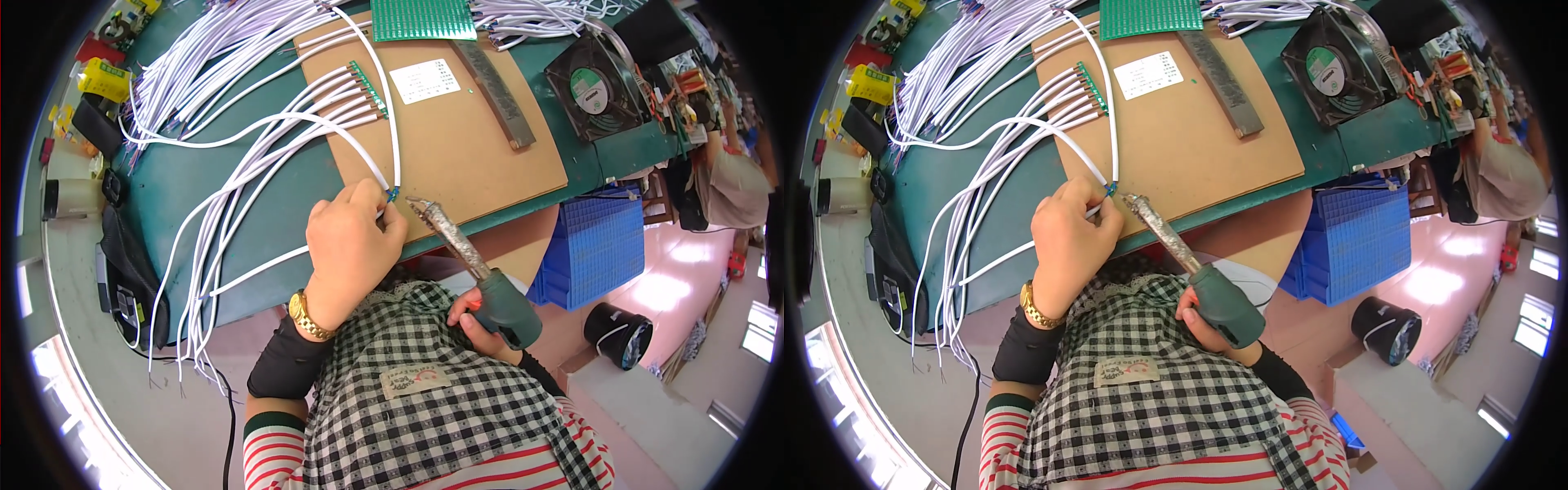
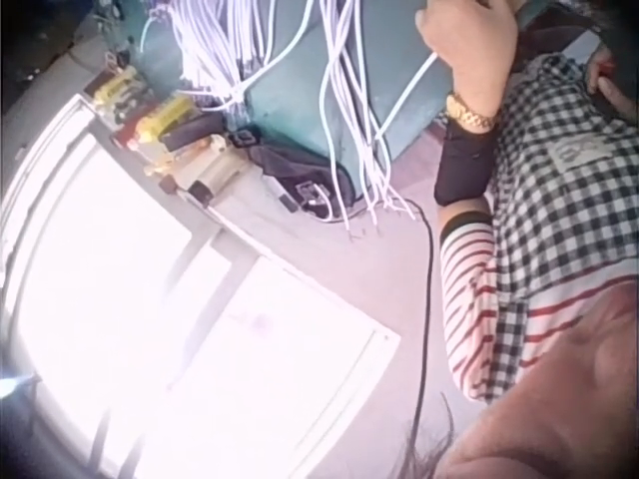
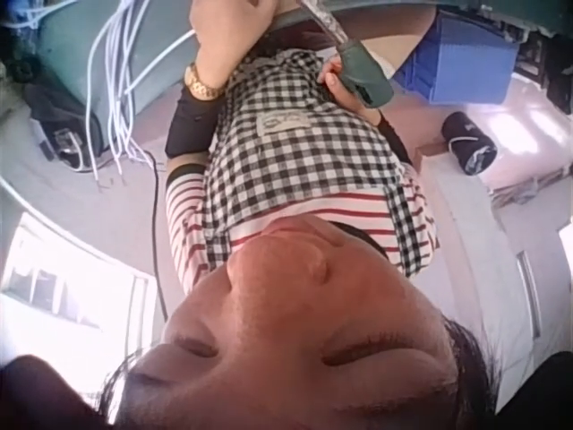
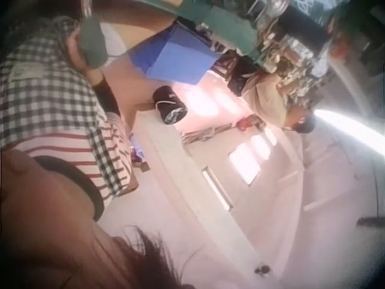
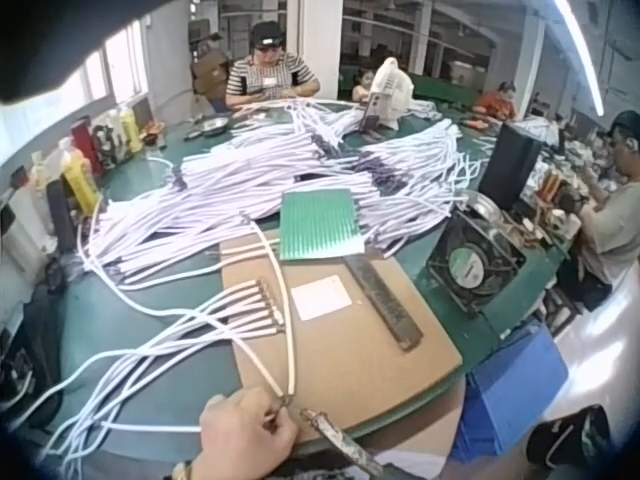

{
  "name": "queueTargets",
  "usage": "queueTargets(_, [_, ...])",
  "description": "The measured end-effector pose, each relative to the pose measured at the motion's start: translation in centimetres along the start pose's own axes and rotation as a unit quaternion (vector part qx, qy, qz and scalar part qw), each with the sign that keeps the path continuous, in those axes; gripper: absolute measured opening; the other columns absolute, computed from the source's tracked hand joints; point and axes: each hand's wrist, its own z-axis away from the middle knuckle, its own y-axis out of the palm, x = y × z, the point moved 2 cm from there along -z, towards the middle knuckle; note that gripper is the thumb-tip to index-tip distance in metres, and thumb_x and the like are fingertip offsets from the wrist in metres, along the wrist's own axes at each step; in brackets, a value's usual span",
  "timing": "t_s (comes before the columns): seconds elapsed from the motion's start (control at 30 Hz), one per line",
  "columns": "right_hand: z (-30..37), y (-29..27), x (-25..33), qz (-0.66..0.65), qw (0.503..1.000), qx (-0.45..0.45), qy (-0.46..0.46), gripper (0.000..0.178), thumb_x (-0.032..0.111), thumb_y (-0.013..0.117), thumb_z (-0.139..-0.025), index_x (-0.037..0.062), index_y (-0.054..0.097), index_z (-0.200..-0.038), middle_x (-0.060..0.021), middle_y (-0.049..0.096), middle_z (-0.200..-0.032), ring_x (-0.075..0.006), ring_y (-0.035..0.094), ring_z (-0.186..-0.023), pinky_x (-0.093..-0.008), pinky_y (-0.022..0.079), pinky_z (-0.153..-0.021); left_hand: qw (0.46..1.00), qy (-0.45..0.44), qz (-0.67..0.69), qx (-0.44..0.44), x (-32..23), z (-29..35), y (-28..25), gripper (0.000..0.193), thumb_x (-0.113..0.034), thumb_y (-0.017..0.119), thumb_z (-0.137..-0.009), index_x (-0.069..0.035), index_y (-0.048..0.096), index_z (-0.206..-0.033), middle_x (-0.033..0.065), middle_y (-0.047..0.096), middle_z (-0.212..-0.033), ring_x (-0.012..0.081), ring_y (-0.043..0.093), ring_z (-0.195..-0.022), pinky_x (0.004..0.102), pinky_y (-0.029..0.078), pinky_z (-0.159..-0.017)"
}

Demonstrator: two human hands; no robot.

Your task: The person secures wires to a circuit board assembly using a hot glue gun.

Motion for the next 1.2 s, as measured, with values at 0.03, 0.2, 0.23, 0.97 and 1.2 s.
queueTargets(0.03, [-0.1,0.2,0.3,0.025,0.999,-0.007,0.028,0.008,0.005,0.053,-0.083,0.0035,0.048,-0.090,-0.0084,0.056,-0.077,-0.0170,0.055,-0.070,-0.0312,0.046,-0.067,1.000,-0.004,0.002,0.004,-0.1,-0.1,0.0,0.012,-0.006,0.063,-0.066,-0.006,0.050,-0.066,0.0079,0.055,-0.061,0.0273,0.051,-0.051,0.0347,0.035,-0.052])
queueTargets(0.2, [-0.9,0.9,1.4,-0.009,0.997,-0.032,0.070,0.004,0.006,0.053,-0.083,0.0028,0.053,-0.081,-0.0048,0.056,-0.074,-0.0132,0.055,-0.070,-0.0282,0.046,-0.065,0.999,-0.034,0.012,0.035,-0.2,-0.3,-0.2,0.013,-0.007,0.063,-0.066,-0.006,0.050,-0.066,0.0086,0.054,-0.061,0.0282,0.051,-0.052,0.0351,0.036,-0.053])
queueTargets(0.23, [-0.9,0.8,1.3,-0.008,0.997,-0.033,0.070,0.004,0.006,0.053,-0.083,0.0028,0.053,-0.081,-0.0048,0.056,-0.074,-0.0132,0.055,-0.070,-0.0282,0.046,-0.065,0.998,-0.037,0.016,0.039,-0.2,-0.4,-0.2,0.013,-0.007,0.063,-0.066,-0.006,0.050,-0.066,0.0087,0.054,-0.061,0.0286,0.051,-0.052,0.0352,0.035,-0.054])
queueTargets(0.97, [-0.5,-0.2,-1.6,-0.002,0.999,0.018,0.050,0.019,0.001,0.053,-0.086,0.0055,0.040,-0.098,-0.0132,0.053,-0.088,-0.0171,0.055,-0.078,-0.0317,0.048,-0.074,0.996,-0.052,-0.010,0.071,-0.8,-0.8,-0.4,0.011,-0.007,0.060,-0.068,-0.005,0.049,-0.066,0.0115,0.055,-0.059,0.0295,0.052,-0.052,0.0374,0.032,-0.053])
queueTargets(1.2, [-0.7,0.2,-2.3,-0.021,0.998,-0.033,0.054,0.006,0.007,0.054,-0.085,0.0031,0.049,-0.084,-0.0067,0.054,-0.076,-0.0140,0.054,-0.072,-0.0279,0.045,-0.065,0.996,-0.052,-0.012,0.069,-0.9,-0.8,-0.5,0.010,-0.007,0.059,-0.069,-0.004,0.050,-0.067,0.0119,0.055,-0.059,0.0300,0.053,-0.052,0.0378,0.033,-0.053])
